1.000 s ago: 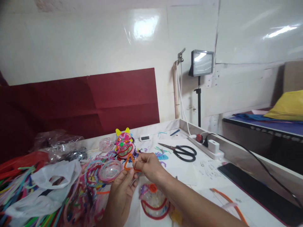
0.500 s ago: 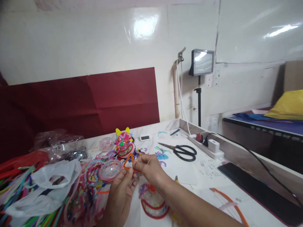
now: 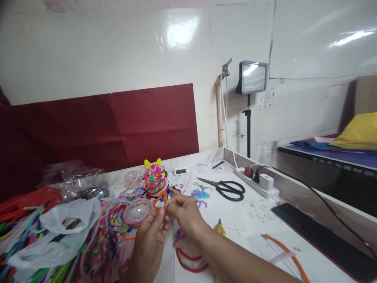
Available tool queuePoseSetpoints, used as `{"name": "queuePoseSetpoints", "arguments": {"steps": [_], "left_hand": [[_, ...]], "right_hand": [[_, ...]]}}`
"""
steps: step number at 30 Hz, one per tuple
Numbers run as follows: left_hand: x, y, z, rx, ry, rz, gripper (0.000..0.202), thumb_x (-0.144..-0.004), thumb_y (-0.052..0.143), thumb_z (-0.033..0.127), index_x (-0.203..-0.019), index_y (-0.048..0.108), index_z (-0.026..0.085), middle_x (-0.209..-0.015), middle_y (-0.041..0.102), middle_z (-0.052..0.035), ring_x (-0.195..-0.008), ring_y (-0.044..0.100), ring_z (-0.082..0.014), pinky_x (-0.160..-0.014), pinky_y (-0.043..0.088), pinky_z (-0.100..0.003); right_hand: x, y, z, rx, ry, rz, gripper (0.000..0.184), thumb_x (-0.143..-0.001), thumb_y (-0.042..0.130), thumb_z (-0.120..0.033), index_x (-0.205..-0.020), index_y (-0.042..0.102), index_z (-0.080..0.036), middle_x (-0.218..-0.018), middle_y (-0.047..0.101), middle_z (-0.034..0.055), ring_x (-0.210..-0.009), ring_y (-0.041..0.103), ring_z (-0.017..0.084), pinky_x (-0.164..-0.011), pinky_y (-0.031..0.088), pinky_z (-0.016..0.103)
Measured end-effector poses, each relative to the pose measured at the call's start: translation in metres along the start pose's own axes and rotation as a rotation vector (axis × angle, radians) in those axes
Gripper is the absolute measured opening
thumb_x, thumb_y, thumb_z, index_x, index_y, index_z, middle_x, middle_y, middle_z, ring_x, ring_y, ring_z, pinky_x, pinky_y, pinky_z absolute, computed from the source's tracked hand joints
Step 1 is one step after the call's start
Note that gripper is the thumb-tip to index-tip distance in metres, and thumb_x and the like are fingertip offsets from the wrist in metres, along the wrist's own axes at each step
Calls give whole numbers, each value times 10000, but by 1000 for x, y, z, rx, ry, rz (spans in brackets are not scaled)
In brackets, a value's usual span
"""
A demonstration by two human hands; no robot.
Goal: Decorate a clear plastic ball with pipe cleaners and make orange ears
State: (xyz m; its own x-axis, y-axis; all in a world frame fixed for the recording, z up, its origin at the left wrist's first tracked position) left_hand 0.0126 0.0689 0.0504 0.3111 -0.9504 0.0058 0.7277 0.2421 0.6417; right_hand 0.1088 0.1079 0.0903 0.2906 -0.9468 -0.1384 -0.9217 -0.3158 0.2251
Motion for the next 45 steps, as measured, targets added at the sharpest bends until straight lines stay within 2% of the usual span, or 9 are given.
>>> {"name": "queuePoseSetpoints", "arguments": {"steps": [7, 13, 18, 29, 37, 45], "left_hand": [[0, 1, 0, -23, 13, -9, 205, -591, 808, 222, -713, 659, 151, -688, 633, 2, -618, 562, -99, -582, 462, -193], [-1, -1, -2, -80, 4, 22, 228, -562, 825, 250, -676, 663, 138, -636, 614, 2, -575, 545, -90, -544, 439, -182], [-5, -2, -4, -96, 10, 6, 247, -541, 836, 261, -672, 675, 127, -602, 596, 7, -558, 528, -86, -524, 426, -175], [-4, -5, -5, -99, 10, 16, 263, -545, 834, 282, -700, 686, 129, -633, 613, 3, -583, 549, -92, -541, 442, -181], [-6, -7, -7, -92, 8, 38, 250, -540, 837, 257, -692, 686, 128, -630, 616, 4, -574, 552, -87, -535, 445, -174], [-6, -8, -9, -104, 0, 10, 265, -557, 833, 276, -714, 686, 122, -644, 627, -5, -577, 556, -86, -537, 453, -173]], "right_hand": [[0, -3, 1, 36, -18, 13, 171, -609, 664, -307, -568, 612, -150, -509, 599, -18, -500, 530, 112, -550, 425, 245], [-9, -5, 5, 90, -56, -13, 190, -585, 651, -269, -478, 521, -183, -421, 544, -43, -423, 473, 97, -473, 368, 231], [-11, -10, 8, 124, -74, 10, 193, -580, 666, -286, -493, 527, -183, -425, 527, -51, -430, 445, 88, -468, 324, 226], [-7, -10, 11, 112, -55, 12, 239, -609, 660, -365, -549, 527, -176, -462, 506, -44, -459, 435, 105, -503, 332, 245], [-7, -13, 14, 116, -50, 37, 224, -586, 646, -339, -517, 501, -184, -454, 430, -66, -450, 362, 89, -484, 282, 243], [-7, -16, 16, 137, -61, 42, 200, -606, 632, -310, -533, 501, -176, -484, 422, -60, -471, 349, 87, -484, 273, 239]]}}
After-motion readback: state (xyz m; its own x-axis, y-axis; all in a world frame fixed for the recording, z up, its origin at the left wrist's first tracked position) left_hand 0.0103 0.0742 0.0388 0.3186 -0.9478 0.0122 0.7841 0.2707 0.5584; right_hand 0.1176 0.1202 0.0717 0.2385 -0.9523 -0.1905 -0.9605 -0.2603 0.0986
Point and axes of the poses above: each hand's wrist, its own x-axis away from the middle knuckle, its own y-axis out of the palm, z = x × y, the point moved 6 cm from there along -x, towards the middle knuckle
